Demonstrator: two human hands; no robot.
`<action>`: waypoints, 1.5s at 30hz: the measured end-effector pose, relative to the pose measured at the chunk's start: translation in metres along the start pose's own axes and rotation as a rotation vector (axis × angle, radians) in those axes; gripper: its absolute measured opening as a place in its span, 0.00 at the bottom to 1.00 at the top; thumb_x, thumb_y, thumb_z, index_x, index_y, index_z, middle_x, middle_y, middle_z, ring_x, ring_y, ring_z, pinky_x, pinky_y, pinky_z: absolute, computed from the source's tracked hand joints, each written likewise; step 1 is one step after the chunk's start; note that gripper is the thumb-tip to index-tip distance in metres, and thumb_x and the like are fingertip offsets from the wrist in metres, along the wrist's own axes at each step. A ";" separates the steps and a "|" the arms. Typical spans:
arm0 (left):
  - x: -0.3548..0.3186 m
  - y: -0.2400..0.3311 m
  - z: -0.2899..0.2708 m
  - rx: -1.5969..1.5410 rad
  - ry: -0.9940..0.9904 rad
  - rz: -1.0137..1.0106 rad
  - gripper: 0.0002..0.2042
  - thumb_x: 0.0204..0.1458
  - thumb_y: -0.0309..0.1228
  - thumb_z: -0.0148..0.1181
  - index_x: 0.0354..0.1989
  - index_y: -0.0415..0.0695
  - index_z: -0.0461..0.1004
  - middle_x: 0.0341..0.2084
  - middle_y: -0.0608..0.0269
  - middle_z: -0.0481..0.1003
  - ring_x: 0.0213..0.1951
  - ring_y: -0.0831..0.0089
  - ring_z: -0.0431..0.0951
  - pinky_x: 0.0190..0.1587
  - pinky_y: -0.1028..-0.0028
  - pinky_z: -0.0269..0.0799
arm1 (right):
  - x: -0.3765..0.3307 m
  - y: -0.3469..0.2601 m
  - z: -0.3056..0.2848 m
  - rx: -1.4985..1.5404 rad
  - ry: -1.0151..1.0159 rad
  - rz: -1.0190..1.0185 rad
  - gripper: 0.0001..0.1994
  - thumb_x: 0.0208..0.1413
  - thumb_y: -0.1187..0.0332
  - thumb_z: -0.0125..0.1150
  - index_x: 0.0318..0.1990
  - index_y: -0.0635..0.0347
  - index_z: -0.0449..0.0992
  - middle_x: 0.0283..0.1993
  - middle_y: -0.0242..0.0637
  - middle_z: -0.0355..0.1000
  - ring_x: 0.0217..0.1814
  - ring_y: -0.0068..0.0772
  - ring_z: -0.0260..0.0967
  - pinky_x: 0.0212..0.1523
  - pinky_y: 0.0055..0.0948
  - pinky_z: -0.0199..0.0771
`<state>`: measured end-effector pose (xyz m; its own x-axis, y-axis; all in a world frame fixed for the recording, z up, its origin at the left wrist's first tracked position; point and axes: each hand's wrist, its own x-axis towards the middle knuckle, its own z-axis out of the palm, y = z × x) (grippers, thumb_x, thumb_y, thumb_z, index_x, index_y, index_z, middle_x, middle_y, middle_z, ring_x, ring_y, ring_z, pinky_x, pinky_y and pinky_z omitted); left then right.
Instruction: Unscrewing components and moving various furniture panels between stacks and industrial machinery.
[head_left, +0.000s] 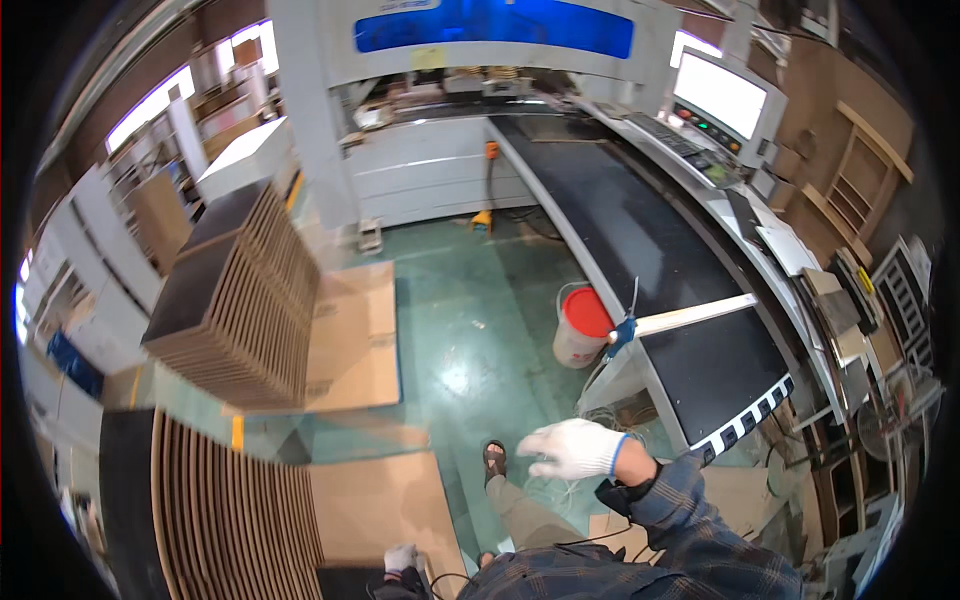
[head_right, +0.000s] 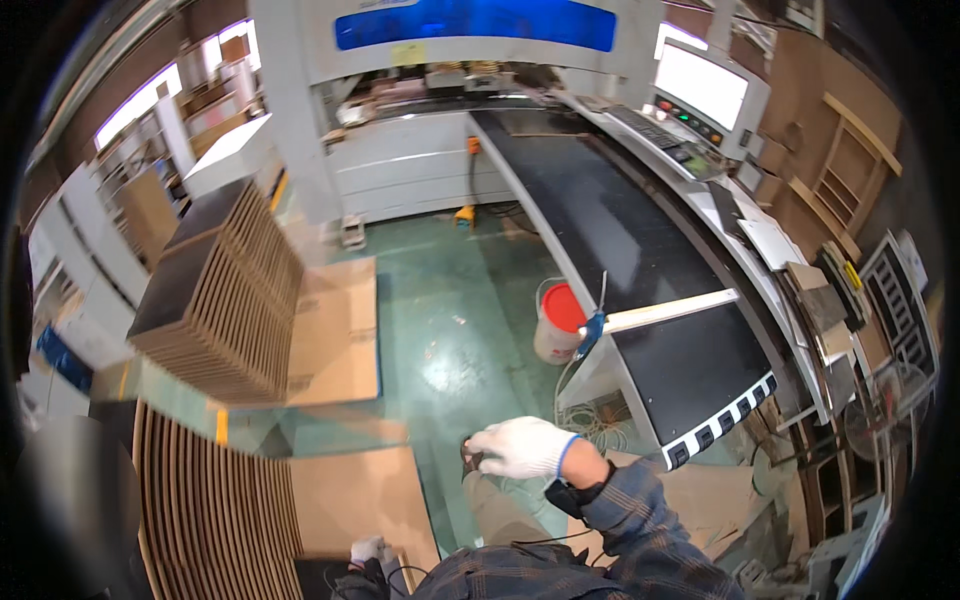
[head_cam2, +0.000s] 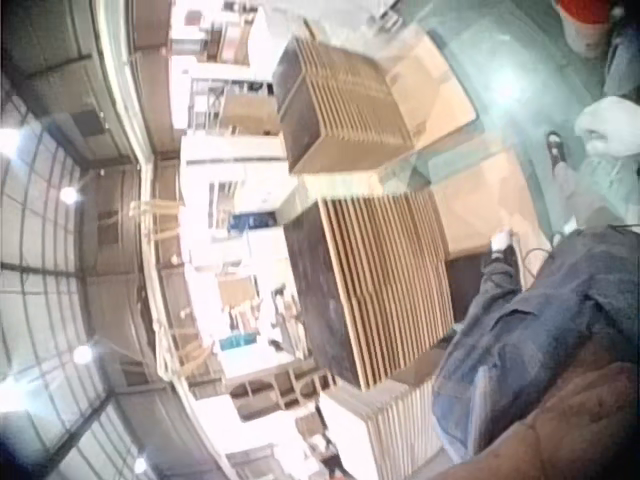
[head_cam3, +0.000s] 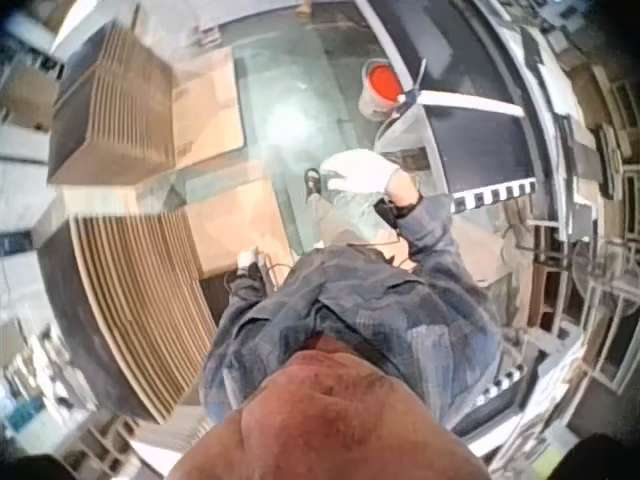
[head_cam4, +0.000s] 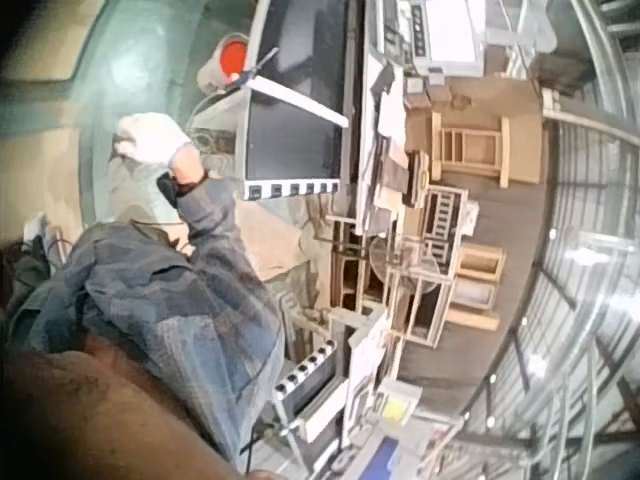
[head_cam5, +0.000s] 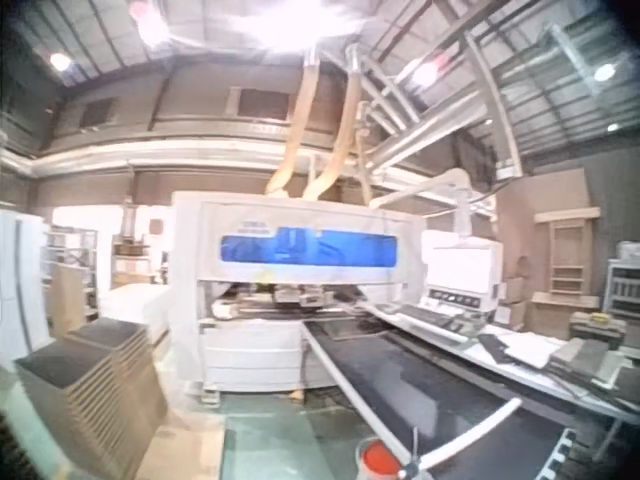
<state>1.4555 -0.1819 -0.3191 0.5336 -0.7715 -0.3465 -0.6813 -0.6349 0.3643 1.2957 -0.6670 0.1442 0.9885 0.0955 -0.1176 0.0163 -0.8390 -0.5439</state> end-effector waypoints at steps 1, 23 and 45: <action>0.023 -0.003 0.002 -0.070 -0.087 -0.044 0.11 0.39 0.40 0.74 0.30 0.52 0.81 0.30 0.57 0.82 0.39 0.51 0.84 0.42 0.54 0.80 | 0.015 0.018 -0.007 -0.020 -0.018 0.078 0.19 0.65 0.54 0.58 0.55 0.56 0.77 0.46 0.49 0.80 0.50 0.59 0.79 0.51 0.51 0.78; 0.544 0.037 -0.258 -1.190 -0.224 -0.761 0.10 0.60 0.35 0.59 0.46 0.48 0.79 0.32 0.52 0.83 0.38 0.51 0.84 0.36 0.53 0.79 | 0.355 0.400 -0.244 0.064 0.160 0.127 0.19 0.65 0.55 0.62 0.54 0.59 0.79 0.49 0.51 0.79 0.52 0.59 0.78 0.54 0.46 0.78; 1.178 0.008 -0.515 -1.518 -0.183 -0.710 0.12 0.65 0.28 0.61 0.55 0.42 0.74 0.42 0.53 0.81 0.40 0.52 0.85 0.35 0.55 0.84 | 0.588 0.821 -0.535 -0.170 0.693 0.610 0.35 0.63 0.46 0.65 0.70 0.61 0.68 0.67 0.58 0.69 0.68 0.64 0.68 0.68 0.52 0.71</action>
<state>2.3368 -1.1178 -0.2794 0.3657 -0.3901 -0.8450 0.7734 -0.3778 0.5091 1.9711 -1.5858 0.0729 0.7020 -0.6809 0.2088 -0.5664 -0.7115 -0.4159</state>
